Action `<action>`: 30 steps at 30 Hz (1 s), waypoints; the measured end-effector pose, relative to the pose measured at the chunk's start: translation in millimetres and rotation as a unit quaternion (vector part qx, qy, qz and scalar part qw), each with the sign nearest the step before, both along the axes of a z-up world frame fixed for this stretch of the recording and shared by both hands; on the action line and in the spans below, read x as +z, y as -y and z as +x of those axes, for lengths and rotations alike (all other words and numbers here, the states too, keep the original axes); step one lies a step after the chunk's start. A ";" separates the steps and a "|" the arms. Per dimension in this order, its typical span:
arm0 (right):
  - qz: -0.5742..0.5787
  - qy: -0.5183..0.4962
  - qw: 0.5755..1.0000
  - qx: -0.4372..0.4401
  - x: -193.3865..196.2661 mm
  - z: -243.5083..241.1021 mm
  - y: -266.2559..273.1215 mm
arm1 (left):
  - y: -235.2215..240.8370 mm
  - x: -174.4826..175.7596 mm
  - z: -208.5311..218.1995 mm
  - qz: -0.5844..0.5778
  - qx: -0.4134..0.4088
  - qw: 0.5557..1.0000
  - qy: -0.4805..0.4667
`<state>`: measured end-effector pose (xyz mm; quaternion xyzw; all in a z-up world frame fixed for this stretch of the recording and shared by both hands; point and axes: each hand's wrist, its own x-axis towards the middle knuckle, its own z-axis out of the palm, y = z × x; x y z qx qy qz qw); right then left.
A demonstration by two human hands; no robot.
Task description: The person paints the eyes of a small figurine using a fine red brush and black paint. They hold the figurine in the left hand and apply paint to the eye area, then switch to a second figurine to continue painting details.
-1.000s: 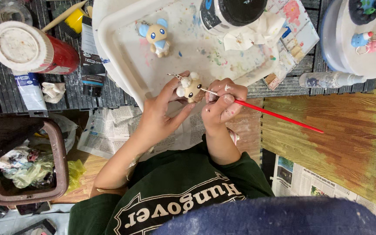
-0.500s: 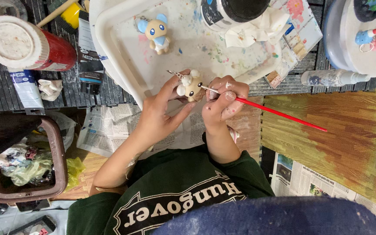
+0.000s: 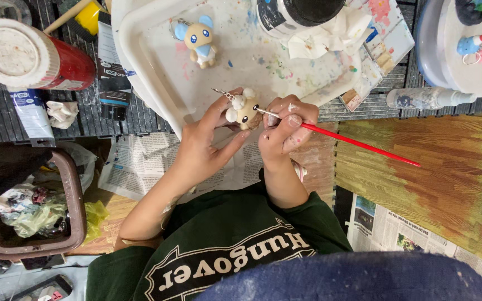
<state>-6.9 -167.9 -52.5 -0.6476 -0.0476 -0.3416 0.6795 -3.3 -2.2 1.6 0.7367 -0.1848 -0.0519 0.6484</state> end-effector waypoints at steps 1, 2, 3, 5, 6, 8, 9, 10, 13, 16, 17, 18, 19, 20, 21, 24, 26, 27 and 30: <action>0.000 -0.001 1.000 0.000 0.0 -0.3 -0.1 | -0.1 0.1 -0.1 0.001 0.000 1.000 -0.001; 0.001 0.000 1.000 0.000 -0.2 -0.2 -0.2 | -0.1 0.2 -0.2 0.003 0.000 1.000 -0.003; 0.002 0.002 1.000 -0.001 -0.4 0.2 -0.2 | -0.1 0.2 -0.1 0.004 -0.001 1.000 -0.004; 0.002 0.003 1.000 -0.001 -0.6 0.6 0.0 | -0.6 -0.2 0.2 0.003 -0.001 1.000 -0.001; 0.001 0.004 1.000 -0.001 -0.6 0.6 0.1 | -0.7 -0.5 0.1 0.002 -0.001 1.000 0.001; -0.001 0.002 1.000 0.001 -0.3 0.6 0.2 | -0.3 -1.3 -0.2 0.000 -0.003 1.000 -0.001; -0.001 0.000 1.000 0.002 0.0 0.1 0.2 | -0.3 -1.8 -0.4 -0.001 -0.004 1.000 -0.002; -0.002 -0.002 1.000 0.002 0.1 -0.3 0.1 | -0.3 -2.6 -0.4 -0.005 -0.004 1.000 0.002; -0.004 0.008 1.000 0.001 -1.1 1.5 0.6 | 0.4 -4.9 -0.7 -0.012 -0.003 1.000 0.014; -0.005 0.013 1.000 -0.008 -1.9 2.7 0.3 | 0.7 -5.9 -1.0 -0.012 0.000 1.000 0.024; -0.006 0.013 1.000 -0.008 -1.8 2.7 0.1 | 0.7 -6.1 -0.7 -0.012 0.000 1.000 0.024; -0.007 0.013 1.000 -0.008 -1.5 2.6 -0.1 | 0.7 -6.2 -0.5 -0.011 0.000 1.000 0.025; -0.009 0.012 1.000 -0.008 -1.2 2.3 -0.3 | 0.4 -6.0 -0.9 -0.007 -0.001 1.000 0.019; -0.007 0.010 1.000 -0.006 -0.7 2.0 -0.3 | 0.0 -5.7 -1.3 -0.002 -0.002 1.000 0.014; -0.005 0.008 1.000 -0.004 -0.3 1.7 -0.3 | -0.3 -5.6 -1.6 0.002 -0.004 1.000 0.008; -0.009 0.010 1.000 -0.004 1.2 2.6 -0.1 | 0.5 -5.7 -1.3 -0.008 -0.003 1.000 0.007; 0.000 0.010 1.000 -0.007 2.7 2.6 -1.0 | 0.6 -5.5 -1.1 -0.007 -0.001 1.000 0.015; 0.013 0.009 1.000 -0.009 3.6 2.4 -2.3 | 0.7 -5.3 -0.9 -0.006 0.001 1.000 0.020; 0.023 0.000 1.000 -0.010 7.1 2.5 -4.3 | -0.3 -3.5 -1.2 -0.002 -0.004 1.000 0.001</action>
